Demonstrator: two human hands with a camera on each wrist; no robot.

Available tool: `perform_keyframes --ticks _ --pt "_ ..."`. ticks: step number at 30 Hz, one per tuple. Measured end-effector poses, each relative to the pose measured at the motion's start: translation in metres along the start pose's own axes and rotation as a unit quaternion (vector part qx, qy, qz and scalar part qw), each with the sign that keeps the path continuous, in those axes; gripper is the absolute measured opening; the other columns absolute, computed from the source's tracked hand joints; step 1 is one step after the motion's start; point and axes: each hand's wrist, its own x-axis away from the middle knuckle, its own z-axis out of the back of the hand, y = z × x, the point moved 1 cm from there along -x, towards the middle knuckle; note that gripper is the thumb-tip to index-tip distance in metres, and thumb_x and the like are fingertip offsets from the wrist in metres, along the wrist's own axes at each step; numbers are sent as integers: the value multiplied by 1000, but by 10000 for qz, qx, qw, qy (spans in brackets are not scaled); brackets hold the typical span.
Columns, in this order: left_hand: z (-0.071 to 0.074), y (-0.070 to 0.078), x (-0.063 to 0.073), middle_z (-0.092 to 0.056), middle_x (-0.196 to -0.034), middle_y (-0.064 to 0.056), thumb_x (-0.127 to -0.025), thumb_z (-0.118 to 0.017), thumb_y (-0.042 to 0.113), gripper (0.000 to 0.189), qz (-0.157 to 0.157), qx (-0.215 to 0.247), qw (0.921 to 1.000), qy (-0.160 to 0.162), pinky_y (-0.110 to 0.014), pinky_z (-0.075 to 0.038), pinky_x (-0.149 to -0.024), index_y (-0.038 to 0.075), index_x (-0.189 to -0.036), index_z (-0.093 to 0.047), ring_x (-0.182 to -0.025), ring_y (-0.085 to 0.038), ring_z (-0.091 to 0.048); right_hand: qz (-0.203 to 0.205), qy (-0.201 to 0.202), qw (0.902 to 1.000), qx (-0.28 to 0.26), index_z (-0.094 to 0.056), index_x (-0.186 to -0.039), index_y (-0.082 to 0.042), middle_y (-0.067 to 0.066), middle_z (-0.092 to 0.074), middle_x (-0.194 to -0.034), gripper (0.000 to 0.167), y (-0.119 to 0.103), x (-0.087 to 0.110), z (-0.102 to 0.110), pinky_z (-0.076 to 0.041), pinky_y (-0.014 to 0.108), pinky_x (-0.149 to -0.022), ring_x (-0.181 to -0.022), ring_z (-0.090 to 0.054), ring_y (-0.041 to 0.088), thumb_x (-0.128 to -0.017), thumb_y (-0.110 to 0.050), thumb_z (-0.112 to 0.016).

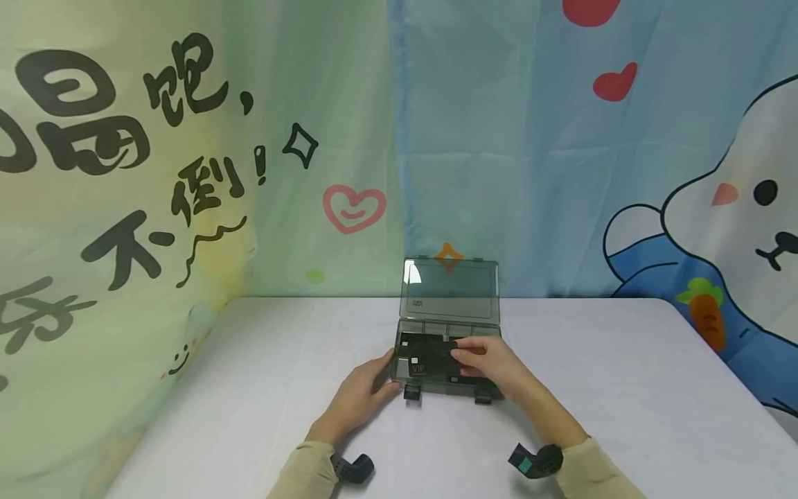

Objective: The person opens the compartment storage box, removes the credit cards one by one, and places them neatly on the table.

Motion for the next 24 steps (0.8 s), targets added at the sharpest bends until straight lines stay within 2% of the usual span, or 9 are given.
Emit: perform_keyframes --ticks 9,15,20,24 --pt "-1 1 0 -51 -141 -7 -90 -58 45 69 -148 39 9998 93 -44 -40 -111 11 -147 -36 -129 -26 -50 -49 -204 9993 -295 -48 -132 9 19 -56 -123 51 -4 10 4 -60 30 -82 -98 -65 16 -92 -19 -64" --pt "-1 1 1 -51 -141 -8 -91 -57 44 68 -77 -18 9999 84 -46 -39 -111 12 -147 -35 -129 -28 -50 -6 -372 9989 -302 -45 -134 9 23 -52 -129 54 -4 16 6 -59 33 -85 -103 -63 18 -91 -16 -65" --pt "-1 -1 1 -51 -141 -8 -91 -56 47 69 -70 7 10000 70 -46 -39 -111 13 -147 -35 -129 -28 -50 31 -345 9992 -210 -44 -136 8 25 -49 -134 57 -5 21 12 -59 34 -86 -107 -62 21 -90 -16 -66" --pt "-3 -2 1 -51 -142 -6 -91 -55 49 70 -25 19 10000 34 -45 -38 -112 14 -148 -34 -130 -26 -49 68 -259 9995 -154 -45 -135 7 21 -52 -129 56 -2 22 22 -58 33 -87 -102 -63 18 -89 -17 -68"
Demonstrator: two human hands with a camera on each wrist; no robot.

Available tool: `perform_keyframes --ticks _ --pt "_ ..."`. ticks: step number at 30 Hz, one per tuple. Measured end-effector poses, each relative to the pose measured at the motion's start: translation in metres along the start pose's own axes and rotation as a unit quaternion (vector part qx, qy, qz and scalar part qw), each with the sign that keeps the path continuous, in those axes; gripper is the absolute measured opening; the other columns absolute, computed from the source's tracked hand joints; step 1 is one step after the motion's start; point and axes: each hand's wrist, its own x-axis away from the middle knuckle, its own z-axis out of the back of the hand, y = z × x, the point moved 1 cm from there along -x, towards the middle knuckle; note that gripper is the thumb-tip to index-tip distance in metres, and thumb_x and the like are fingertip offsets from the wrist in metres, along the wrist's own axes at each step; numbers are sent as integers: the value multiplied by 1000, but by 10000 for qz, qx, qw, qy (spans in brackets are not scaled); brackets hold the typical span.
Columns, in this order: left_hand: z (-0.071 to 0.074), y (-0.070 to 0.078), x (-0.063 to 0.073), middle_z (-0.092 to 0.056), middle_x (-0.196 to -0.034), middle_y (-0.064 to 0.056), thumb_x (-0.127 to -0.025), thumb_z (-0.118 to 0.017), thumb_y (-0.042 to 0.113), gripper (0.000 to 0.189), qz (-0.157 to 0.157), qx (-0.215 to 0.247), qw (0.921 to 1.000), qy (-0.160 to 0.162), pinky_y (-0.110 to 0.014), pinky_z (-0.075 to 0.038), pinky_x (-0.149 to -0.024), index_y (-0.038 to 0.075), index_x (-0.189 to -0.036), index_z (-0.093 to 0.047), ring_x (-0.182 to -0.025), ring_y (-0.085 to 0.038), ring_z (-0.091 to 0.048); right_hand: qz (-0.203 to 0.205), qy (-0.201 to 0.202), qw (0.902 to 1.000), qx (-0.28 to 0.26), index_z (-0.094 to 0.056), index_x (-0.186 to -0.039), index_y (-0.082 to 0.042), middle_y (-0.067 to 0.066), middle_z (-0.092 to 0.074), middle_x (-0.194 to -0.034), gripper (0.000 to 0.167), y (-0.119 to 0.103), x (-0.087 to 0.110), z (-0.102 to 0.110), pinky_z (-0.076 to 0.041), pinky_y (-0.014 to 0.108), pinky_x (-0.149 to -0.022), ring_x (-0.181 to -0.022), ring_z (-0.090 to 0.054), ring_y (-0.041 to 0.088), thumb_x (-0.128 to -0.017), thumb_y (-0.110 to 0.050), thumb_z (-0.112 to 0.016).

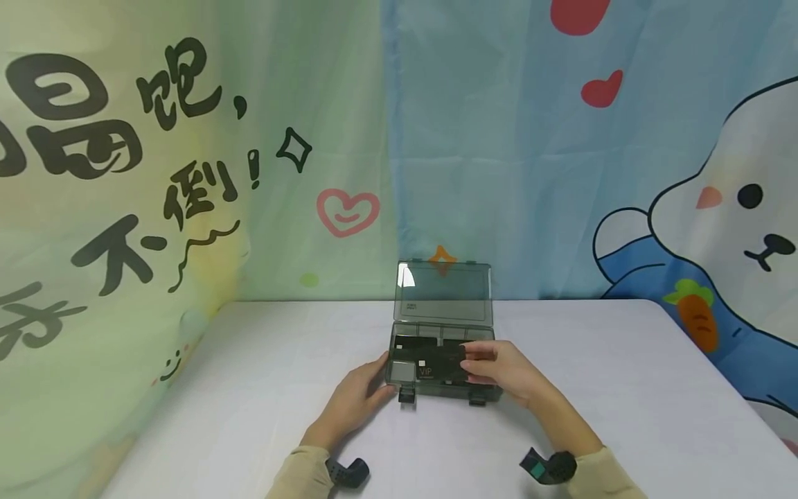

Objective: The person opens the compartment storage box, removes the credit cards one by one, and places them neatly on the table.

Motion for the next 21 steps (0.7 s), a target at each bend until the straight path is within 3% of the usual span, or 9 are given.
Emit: perform_keyframes --ticks 10,21 --pt "-1 0 1 -52 -142 -5 -91 -54 50 70 -19 -149 9999 37 -45 -39 -111 15 -148 -34 -129 -26 -50 23 426 9991 83 -44 -136 7 15 -56 -114 59 2 1 34 -59 27 -82 -92 -65 12 -88 -19 -69" --pt "1 3 2 -52 -141 -2 -90 -52 53 70 74 -177 9998 108 -45 -40 -110 18 -148 -35 -130 -24 -50 121 527 9985 117 -46 -139 -5 20 -45 -124 58 9 3 62 -59 29 -83 -94 -62 16 -88 -20 -69"
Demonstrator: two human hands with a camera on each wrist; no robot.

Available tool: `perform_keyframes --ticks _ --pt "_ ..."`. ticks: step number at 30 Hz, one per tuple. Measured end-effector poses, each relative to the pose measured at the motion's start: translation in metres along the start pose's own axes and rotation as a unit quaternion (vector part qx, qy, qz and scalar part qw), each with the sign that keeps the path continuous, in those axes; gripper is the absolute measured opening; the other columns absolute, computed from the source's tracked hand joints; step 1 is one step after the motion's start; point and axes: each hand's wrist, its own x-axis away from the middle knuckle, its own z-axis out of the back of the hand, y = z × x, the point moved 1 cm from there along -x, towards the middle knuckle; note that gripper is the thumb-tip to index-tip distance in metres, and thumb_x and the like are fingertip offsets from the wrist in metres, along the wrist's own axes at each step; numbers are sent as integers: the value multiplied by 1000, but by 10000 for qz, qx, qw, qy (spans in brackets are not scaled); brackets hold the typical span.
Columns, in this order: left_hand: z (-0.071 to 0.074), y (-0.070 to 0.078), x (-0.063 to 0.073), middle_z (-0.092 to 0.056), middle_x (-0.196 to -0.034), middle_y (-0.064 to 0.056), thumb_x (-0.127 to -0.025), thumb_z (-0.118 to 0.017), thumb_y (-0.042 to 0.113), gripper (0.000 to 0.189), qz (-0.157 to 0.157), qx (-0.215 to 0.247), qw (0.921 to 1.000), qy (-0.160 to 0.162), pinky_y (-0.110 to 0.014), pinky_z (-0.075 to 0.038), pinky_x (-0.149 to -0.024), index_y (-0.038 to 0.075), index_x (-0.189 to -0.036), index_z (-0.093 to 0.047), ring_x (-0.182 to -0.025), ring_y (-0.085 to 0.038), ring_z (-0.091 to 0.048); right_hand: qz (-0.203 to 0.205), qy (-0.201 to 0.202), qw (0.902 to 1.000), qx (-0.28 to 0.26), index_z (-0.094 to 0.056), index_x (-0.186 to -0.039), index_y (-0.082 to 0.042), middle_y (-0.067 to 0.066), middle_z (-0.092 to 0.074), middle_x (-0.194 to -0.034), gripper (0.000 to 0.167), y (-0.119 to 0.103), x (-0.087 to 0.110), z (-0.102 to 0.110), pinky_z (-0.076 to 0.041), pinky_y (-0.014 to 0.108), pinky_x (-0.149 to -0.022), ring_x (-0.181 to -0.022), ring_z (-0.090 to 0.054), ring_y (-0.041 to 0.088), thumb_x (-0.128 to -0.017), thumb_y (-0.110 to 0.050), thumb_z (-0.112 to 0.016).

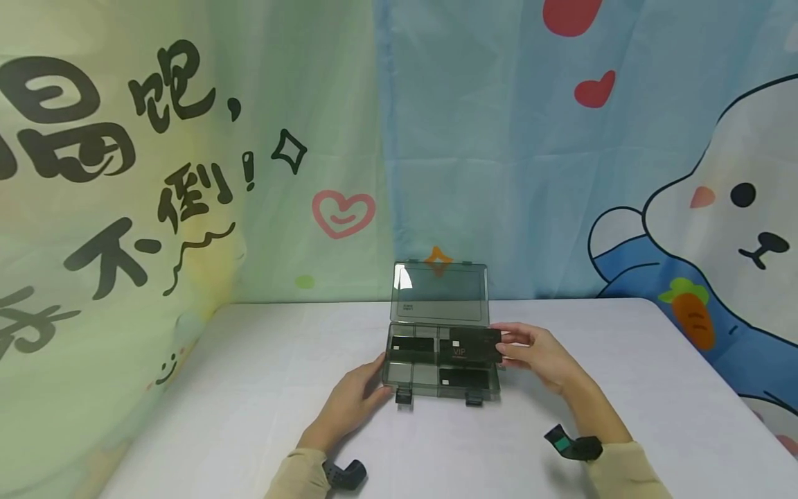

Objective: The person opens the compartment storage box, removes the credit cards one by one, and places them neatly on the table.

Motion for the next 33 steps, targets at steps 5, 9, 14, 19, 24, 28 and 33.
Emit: perform_keyframes --ticks 5,9,14,19,24,28,33 --pt "-1 0 0 -52 -141 -2 -90 -51 54 70 -23 -23 10000 6 -44 -40 -111 18 -148 -34 -130 -23 -50 165 -24 9998 54 -44 -141 -4 20 -46 -122 61 5 1 12 -59 29 -83 -93 -62 15 -88 -23 -69" --pt "-2 0 0 -52 -141 -2 -90 -52 53 70 -51 -17 10000 8 -43 -40 -110 17 -148 -35 -129 -23 -50 298 -13 9995 104 -42 -141 -5 21 -44 -123 63 12 2 23 -59 28 -82 -92 -62 14 -88 -25 -69" --pt "-2 0 0 -52 -141 -2 -90 -53 52 70 -30 34 10000 -21 -44 -40 -111 16 -148 -35 -130 -23 -50 439 48 9990 62 -42 -140 -3 17 -44 -121 61 24 1 36 -60 27 -81 -91 -60 11 -89 -22 -68" --pt "-2 -1 0 -51 -142 -2 -90 -52 54 71 -25 84 10000 -10 -43 -40 -111 17 -147 -35 -130 -22 -50 431 134 9990 32 -41 -140 -2 15 -42 -122 60 37 1 50 -59 26 -81 -91 -58 8 -90 -22 -67" --pt "-2 -1 -1 -52 -141 -3 -90 -55 50 69 -81 108 9999 28 -43 -40 -110 16 -147 -36 -129 -23 -50 306 184 9994 -39 -43 -141 -5 12 -42 -123 58 48 4 66 -58 24 -82 -94 -59 5 -90 -22 -67" --pt "-1 -2 -1 -52 -141 -4 -91 -57 47 68 -86 143 9999 36 -44 -40 -110 17 -147 -36 -129 -25 -51 83 304 9994 -154 -50 -138 -15 6 -44 -121 52 54 8 79 -58 23 -83 -94 -59 2 -89 -23 -68" --pt "-2 -3 -1 -52 -141 -6 -91 -57 47 67 10 177 9998 4 -46 -40 -110 18 -147 -36 -129 -27 -50 -204 456 9986 -179 -51 -137 -22 1 -48 -117 52 59 13 93 -58 23 -83 -93 -60 2 -88 -27 -69"
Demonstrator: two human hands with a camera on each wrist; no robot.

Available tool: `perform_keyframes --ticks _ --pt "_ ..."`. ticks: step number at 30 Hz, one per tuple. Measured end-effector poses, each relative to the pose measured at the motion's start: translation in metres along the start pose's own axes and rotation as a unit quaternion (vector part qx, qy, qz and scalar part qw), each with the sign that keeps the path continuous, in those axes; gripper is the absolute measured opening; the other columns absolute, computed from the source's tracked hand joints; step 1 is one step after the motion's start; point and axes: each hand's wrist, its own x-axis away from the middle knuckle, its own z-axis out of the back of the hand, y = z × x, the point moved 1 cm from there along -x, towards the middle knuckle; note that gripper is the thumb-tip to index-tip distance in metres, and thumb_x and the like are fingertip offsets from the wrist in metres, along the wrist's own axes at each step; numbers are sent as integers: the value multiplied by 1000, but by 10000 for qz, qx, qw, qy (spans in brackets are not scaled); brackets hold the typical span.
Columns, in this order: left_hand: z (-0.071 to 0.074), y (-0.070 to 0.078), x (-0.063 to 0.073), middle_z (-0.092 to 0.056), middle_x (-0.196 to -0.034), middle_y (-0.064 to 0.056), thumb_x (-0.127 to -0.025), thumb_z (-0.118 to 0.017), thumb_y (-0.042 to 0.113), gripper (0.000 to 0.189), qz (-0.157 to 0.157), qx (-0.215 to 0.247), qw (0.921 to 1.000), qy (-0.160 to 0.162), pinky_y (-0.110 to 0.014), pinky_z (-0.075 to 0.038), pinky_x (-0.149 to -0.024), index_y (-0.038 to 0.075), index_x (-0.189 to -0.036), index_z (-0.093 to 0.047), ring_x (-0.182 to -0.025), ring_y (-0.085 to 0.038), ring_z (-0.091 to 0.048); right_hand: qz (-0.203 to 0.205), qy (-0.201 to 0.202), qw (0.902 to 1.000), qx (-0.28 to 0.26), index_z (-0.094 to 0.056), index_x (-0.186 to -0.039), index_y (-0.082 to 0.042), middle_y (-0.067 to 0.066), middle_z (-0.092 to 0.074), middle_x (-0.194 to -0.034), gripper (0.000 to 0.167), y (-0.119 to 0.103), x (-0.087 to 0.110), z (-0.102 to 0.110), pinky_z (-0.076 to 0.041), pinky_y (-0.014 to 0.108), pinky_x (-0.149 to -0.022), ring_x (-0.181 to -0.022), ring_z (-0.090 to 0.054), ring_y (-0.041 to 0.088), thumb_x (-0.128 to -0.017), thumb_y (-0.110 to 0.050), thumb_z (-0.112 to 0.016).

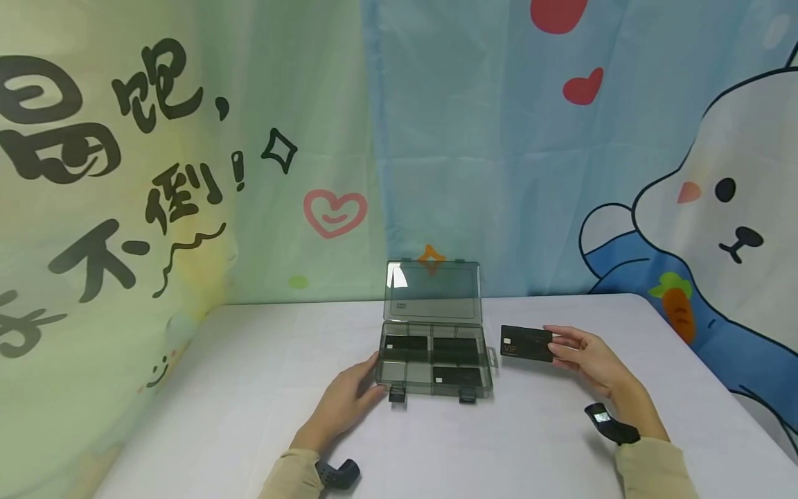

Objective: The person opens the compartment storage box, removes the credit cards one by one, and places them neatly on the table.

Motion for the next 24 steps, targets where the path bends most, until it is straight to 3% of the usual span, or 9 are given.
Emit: perform_keyframes --ticks 11,24 --pt "2 0 0 -52 -141 -5 -91 -57 48 67 -37 -2 10000 47 -44 -40 -111 17 -147 -36 -130 -25 -50 -176 80 9994 -299 -60 -124 -33 -11 -59 -99 41 6 4 16 -58 22 -80 -87 -63 4 -85 -26 -72" --pt "2 0 -1 -52 -141 -5 -90 -53 54 69 -32 -47 10000 11 -44 -39 -111 18 -147 -36 -130 -25 -50 -352 77 9993 -70 -52 -136 -13 -14 -64 -97 57 12 3 18 -59 23 -80 -88 -64 4 -84 -24 -73"
